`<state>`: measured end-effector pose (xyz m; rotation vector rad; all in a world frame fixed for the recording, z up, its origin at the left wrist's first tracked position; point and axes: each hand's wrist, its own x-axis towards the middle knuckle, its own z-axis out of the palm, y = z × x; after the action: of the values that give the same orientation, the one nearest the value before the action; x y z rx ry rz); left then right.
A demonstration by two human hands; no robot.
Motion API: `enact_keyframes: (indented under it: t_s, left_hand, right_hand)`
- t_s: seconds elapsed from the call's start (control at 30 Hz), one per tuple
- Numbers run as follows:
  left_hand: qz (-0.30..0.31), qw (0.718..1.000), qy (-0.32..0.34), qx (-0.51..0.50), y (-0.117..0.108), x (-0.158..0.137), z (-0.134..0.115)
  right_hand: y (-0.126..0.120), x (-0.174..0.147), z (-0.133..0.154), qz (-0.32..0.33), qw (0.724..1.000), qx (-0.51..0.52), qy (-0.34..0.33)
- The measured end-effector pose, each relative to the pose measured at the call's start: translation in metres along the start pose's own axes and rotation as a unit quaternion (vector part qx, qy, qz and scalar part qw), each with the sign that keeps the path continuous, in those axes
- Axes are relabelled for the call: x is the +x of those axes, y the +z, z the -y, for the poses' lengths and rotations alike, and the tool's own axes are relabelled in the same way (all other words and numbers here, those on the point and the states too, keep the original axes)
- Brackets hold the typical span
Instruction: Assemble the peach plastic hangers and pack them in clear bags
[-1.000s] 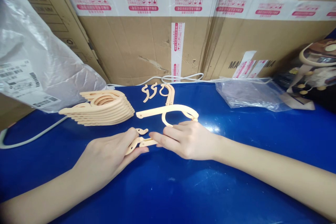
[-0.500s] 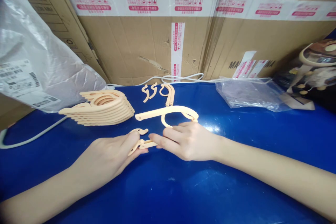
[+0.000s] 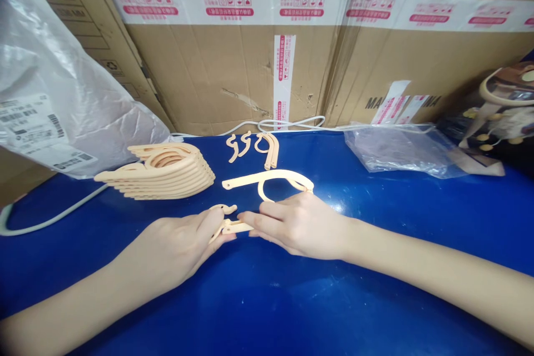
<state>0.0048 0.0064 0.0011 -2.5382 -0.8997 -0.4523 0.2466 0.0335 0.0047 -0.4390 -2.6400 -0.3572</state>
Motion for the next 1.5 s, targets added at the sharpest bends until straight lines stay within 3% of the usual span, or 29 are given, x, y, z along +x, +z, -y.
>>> enact_keyframes:
  t_s: [0.4,0.83,1.5]
  left_hand:
    - [0.008,1.000,0.017,-0.001,-0.0021,0.0030,0.0058]
    - [0.006,0.998,0.031,0.054,-0.0020,0.0012,0.0034]
    - [-0.030,0.995,0.050,0.078,-0.0055,0.0019,0.0037]
  right_hand:
    - [-0.0020,0.0047,0.0026,0.026,0.995,0.076,0.052]
    - [-0.0002,0.0045,0.0058,0.057,0.972,0.196,0.118]
    - [0.0002,0.0054,0.0058,0.046,0.963,0.236,0.120]
